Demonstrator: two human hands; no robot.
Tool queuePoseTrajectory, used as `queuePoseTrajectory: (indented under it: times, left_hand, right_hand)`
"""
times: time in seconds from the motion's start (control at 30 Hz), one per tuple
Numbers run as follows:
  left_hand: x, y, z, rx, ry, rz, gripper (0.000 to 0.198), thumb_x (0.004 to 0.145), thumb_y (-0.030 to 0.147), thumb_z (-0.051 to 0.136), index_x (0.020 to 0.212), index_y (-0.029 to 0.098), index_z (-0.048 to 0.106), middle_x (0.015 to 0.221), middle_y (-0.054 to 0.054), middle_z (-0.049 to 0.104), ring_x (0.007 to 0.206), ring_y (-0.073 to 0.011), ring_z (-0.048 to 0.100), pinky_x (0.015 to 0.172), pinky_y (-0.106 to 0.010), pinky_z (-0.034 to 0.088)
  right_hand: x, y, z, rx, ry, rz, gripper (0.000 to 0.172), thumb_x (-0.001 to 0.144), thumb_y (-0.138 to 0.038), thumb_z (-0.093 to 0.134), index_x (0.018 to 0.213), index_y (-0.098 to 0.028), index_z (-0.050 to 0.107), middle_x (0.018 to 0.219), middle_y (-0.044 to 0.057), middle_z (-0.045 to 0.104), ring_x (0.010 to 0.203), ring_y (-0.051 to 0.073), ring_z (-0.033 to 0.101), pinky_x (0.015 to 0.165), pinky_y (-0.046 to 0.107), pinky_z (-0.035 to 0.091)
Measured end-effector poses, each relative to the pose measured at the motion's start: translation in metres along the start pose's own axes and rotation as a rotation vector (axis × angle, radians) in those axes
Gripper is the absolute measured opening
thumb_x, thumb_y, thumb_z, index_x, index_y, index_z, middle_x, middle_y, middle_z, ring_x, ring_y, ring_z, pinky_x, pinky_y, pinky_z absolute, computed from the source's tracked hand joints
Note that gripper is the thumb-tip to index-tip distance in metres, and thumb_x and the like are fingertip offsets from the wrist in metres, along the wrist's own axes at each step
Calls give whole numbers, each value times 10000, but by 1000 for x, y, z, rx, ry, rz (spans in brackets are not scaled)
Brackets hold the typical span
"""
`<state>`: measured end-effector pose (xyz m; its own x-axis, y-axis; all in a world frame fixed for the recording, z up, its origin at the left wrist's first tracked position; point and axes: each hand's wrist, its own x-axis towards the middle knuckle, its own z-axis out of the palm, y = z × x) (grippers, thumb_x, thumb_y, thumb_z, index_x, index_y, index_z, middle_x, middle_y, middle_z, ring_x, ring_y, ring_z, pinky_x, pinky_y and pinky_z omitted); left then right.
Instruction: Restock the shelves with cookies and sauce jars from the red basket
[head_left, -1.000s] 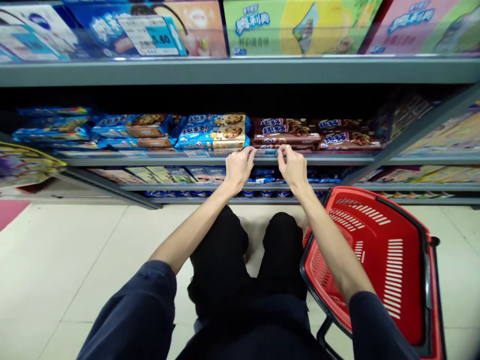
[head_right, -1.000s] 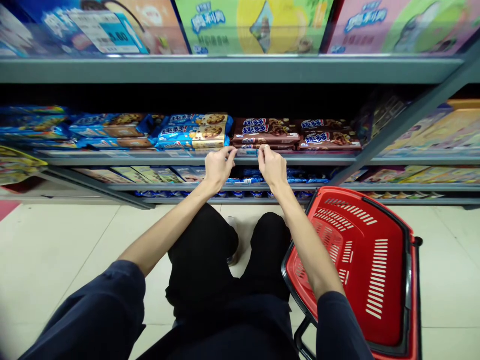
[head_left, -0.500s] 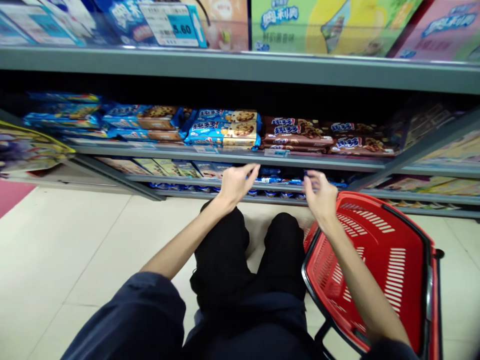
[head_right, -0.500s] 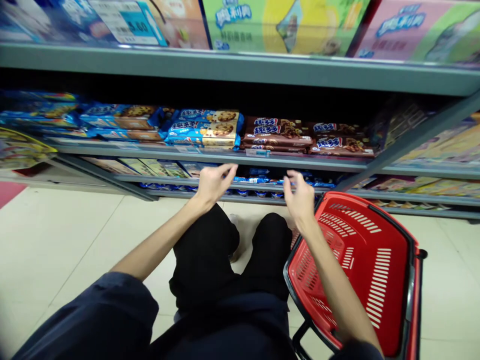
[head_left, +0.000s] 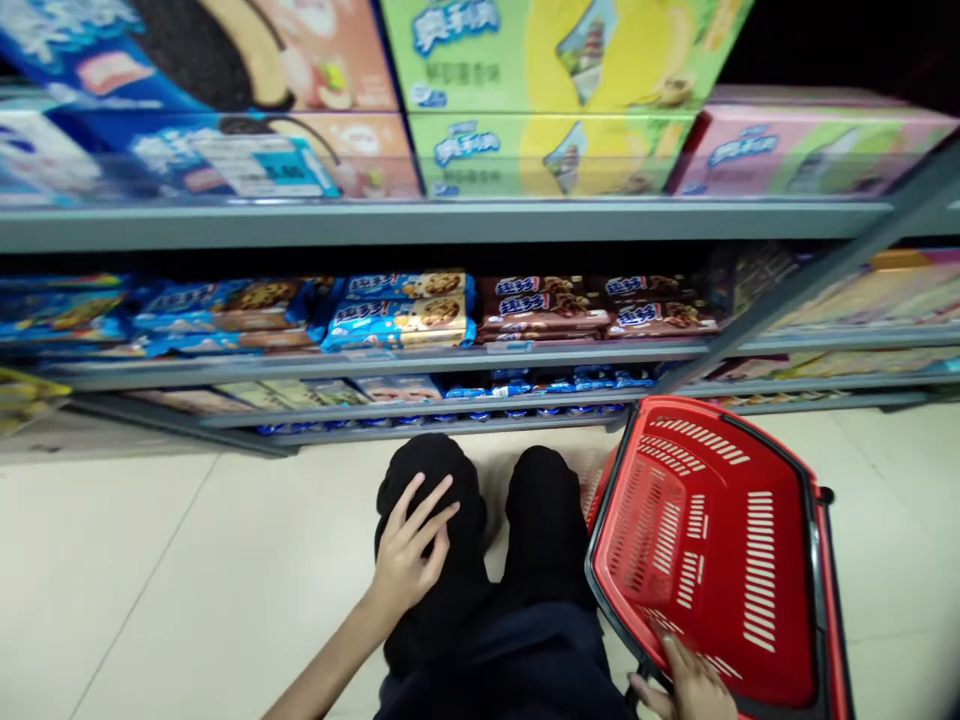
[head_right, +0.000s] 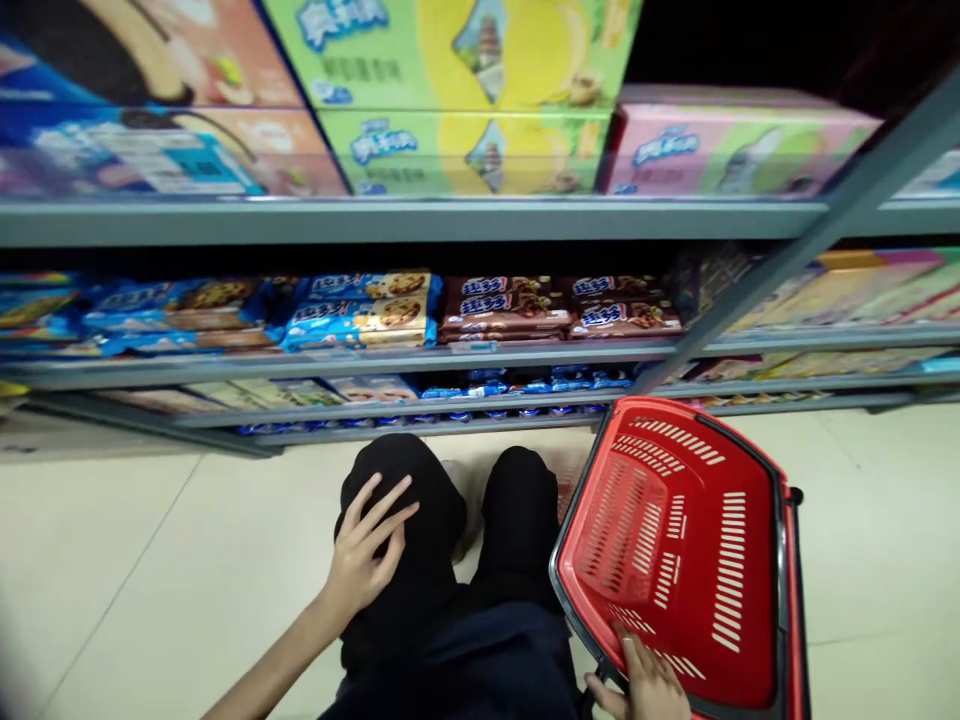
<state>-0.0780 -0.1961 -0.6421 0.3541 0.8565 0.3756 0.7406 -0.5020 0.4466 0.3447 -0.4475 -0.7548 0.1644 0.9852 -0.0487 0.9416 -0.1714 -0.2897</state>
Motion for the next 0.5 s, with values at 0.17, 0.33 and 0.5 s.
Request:
queuePoseTrajectory:
  times: [0.17,0.33,0.5]
  left_hand:
    - [19,-10,-1,-32,-80,46,792,899,55,563,1570,467,477,1553,27,579,1583,-352,368,1147,-682,534]
    - [44,-22,-5,-58,-189,54,701,909,74,551,1510,433,575,1532,20,607,1576,-355,381,1161,-658,536]
    - [90,-17,-20,-53,-423,30,537,928,113,520,1343,385,725,1554,14,591,1583,-339,368,1212,-610,499]
  right_hand:
    - [13,-33,-2,-69,30,131,399,903,-652,557,999,-355,807,919,87,827,739,364,794,629,461,666]
    - [28,-65,-10,-93,-58,277,344,976,-516,521,1107,-312,765,1070,100,819,862,336,803,742,439,649]
    - [64,-85,-27,-23,-149,450,369,982,-481,518,1144,-238,744,1132,146,793,1068,349,764,983,472,563]
